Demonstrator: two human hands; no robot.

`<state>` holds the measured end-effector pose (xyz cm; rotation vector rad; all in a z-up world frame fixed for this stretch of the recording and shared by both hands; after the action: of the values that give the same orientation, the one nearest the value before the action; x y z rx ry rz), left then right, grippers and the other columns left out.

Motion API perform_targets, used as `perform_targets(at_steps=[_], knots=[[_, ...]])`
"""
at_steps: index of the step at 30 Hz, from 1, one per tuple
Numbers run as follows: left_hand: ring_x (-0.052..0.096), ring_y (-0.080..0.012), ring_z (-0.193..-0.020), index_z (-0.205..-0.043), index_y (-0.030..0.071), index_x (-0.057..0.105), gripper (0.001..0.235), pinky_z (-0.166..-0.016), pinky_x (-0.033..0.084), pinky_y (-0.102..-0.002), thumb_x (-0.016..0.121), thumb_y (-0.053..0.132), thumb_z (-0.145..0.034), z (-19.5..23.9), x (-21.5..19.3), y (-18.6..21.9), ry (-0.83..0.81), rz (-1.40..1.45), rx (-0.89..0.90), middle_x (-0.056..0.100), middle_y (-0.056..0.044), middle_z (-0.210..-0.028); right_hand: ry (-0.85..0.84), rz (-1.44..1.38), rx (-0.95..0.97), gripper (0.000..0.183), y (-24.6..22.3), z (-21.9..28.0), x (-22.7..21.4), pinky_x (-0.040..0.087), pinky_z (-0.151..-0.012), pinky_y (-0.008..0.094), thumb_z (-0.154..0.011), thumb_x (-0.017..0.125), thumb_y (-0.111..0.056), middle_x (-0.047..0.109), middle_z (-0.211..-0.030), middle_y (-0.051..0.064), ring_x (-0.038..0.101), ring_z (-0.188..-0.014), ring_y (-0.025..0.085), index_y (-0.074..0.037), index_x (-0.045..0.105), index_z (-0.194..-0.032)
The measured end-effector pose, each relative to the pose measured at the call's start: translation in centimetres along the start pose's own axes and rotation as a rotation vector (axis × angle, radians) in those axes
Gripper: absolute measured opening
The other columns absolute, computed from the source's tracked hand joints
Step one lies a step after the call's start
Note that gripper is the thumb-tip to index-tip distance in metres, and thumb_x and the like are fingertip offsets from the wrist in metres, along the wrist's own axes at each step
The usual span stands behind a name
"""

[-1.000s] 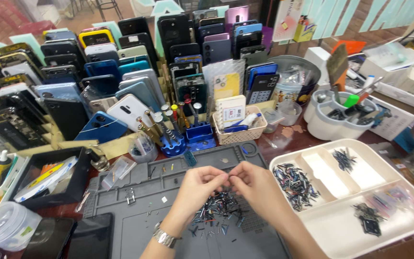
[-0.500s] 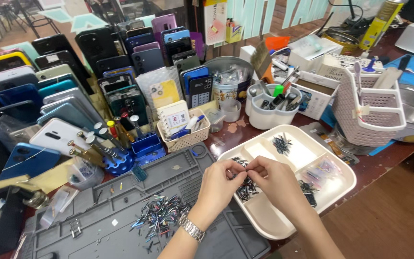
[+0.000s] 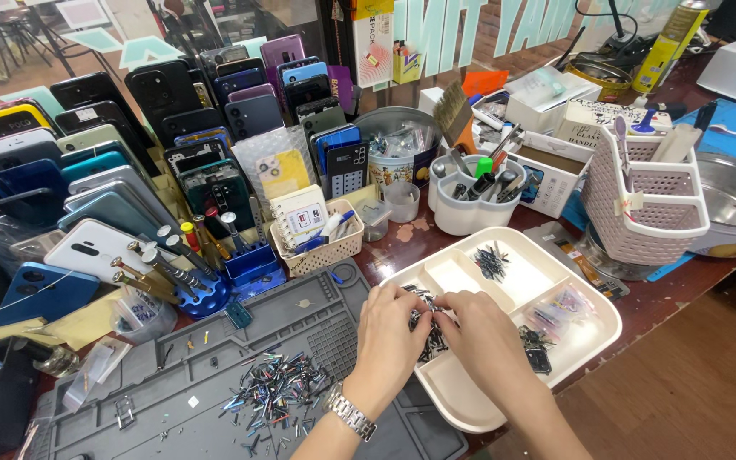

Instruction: The person sorts small electronic components, likely ribbon cables, by hand on a workbench. They pick up individual items, separate them, and place them into a compartmentalized tray. The background shows numerous mobile phones and repair tools.

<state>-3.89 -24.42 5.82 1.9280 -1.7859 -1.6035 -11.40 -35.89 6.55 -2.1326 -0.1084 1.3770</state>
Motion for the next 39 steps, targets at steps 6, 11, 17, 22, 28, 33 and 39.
perform_targets(at_steps=[6,11,17,22,28,33,39], knots=[[0.058,-0.0303,-0.095,-0.087,0.004,0.074,0.012,-0.087,0.046,-0.042,0.076,0.013,-0.079,0.7,-2.9,-1.1,0.052,0.011,-0.033,0.064,-0.01,-0.091,0.055,-0.13,-0.134,0.019,-2.8,-0.3,0.4,0.052,-0.081,0.044,-0.085,0.07,-0.016,0.071,-0.096,0.014,0.066,-0.095,0.035,-0.005,0.074,-0.1],[0.06,-0.0285,-0.091,-0.088,0.005,0.074,0.012,-0.083,0.048,-0.04,0.075,0.015,-0.081,2.0,-7.3,-4.6,0.075,-0.048,-0.15,0.065,-0.009,-0.091,-0.099,-0.322,-0.135,0.023,-6.7,-0.7,3.7,0.056,-0.074,0.039,-0.083,0.071,-0.01,0.071,-0.097,0.013,0.073,-0.086,0.029,-0.005,0.071,-0.106],[0.064,-0.0244,-0.081,-0.091,0.006,0.076,0.015,-0.076,0.052,-0.038,0.075,0.018,-0.082,4.2,-11.5,-9.3,0.048,-0.059,-0.319,0.068,-0.008,-0.085,-0.244,-0.398,-0.253,0.023,-11.0,-0.7,7.6,0.057,-0.074,0.038,-0.082,0.073,-0.006,0.07,-0.098,0.012,0.072,-0.086,0.03,-0.003,0.069,-0.104],[0.064,-0.0157,-0.061,-0.096,0.005,0.077,0.019,-0.061,0.053,-0.032,0.074,0.02,-0.084,5.8,-14.7,-12.8,0.015,0.05,-0.482,0.072,-0.004,-0.078,-0.405,-0.357,-0.198,0.018,-12.5,-0.6,10.1,0.057,-0.073,0.036,-0.081,0.075,-0.008,0.067,-0.09,0.009,0.071,-0.081,0.026,-0.004,0.07,-0.098],[0.055,-0.0123,-0.063,-0.094,0.008,0.081,0.019,-0.059,0.049,-0.031,0.079,0.02,-0.08,7.2,-16.3,-14.4,-0.283,0.074,-0.571,0.072,-0.002,-0.077,-0.562,-0.278,-0.39,0.029,-15.1,-0.6,11.2,0.05,-0.088,0.038,-0.076,0.081,-0.014,0.066,-0.094,0.008,0.062,-0.1,0.026,-0.007,0.069,-0.101],[0.066,-0.0146,-0.071,-0.092,0.006,0.076,0.029,-0.067,0.054,-0.03,0.086,0.02,-0.068,7.2,-17.2,-14.5,-0.308,0.062,-0.493,0.072,-0.004,-0.081,-0.672,-0.173,-0.451,0.041,-17.1,-0.6,12.6,0.047,-0.089,0.041,-0.07,0.085,-0.016,0.063,-0.105,0.009,0.057,-0.105,0.029,-0.007,0.067,-0.105],[0.07,-0.0201,-0.079,-0.085,0.003,0.075,0.03,-0.072,0.055,-0.033,0.089,0.018,-0.063,7.6,-17.2,-14.7,-0.314,0.025,-0.392,0.073,-0.009,-0.083,-0.652,-0.269,-0.45,0.015,-17.5,-1.1,13.9,0.051,-0.079,0.039,-0.08,0.077,-0.013,0.069,-0.079,0.008,0.065,-0.087,0.026,-0.003,0.068,-0.089]])
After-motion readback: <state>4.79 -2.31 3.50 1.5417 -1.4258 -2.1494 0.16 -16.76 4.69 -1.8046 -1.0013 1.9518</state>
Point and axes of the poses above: each hand's wrist, its own z-axis away from the middle knuckle, its own x-axis out of the palm, y = z × x, the point moved 6 cm from there along -z, towards the middle knuckle
